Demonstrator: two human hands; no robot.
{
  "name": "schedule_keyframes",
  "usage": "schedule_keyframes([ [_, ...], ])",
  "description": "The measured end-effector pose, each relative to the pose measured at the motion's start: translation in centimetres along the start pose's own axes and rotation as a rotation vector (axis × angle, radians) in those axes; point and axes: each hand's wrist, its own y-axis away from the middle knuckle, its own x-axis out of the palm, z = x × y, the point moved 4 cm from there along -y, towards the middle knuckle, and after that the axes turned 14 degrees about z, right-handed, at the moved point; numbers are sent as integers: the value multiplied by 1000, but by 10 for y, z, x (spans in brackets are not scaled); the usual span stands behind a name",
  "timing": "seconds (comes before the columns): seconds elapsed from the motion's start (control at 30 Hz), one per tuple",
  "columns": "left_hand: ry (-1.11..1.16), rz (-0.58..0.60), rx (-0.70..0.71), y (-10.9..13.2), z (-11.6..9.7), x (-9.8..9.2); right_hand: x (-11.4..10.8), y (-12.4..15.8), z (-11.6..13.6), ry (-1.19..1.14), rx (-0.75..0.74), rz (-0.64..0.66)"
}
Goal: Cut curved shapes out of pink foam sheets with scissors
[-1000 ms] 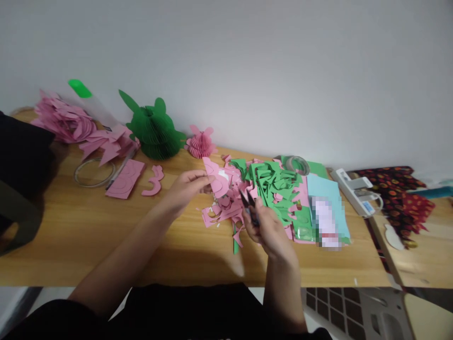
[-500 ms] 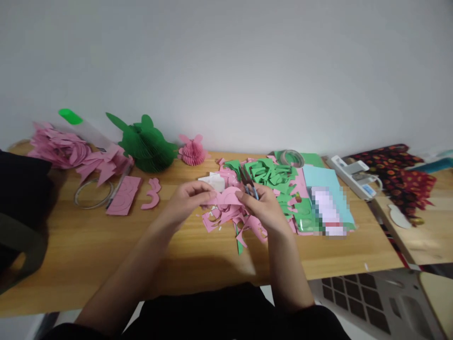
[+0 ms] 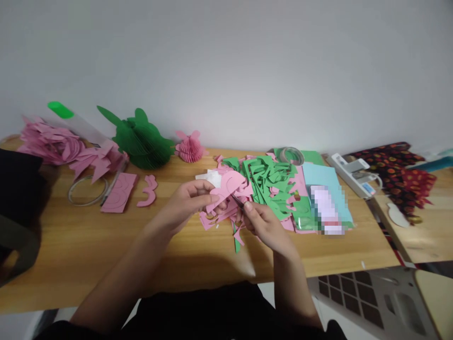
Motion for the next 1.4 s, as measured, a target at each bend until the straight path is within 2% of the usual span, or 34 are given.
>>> schedule_keyframes([
  [0.23,-37,151,13,2,2,14,9,-2,14,-83,63,39],
  [0.43,-138,174,-33,4,-1,20,15,1,19,-125,61,74],
  [0.6,-371,178,-43,6,-3,23,16,0,20,-128,54,76],
  [0.73,-473,158,-54,7,-2,24,17,0,20,-132,61,65],
  [1.4,-440,173,-50,7,-3,24,17,-1,21,-112,69,96],
])
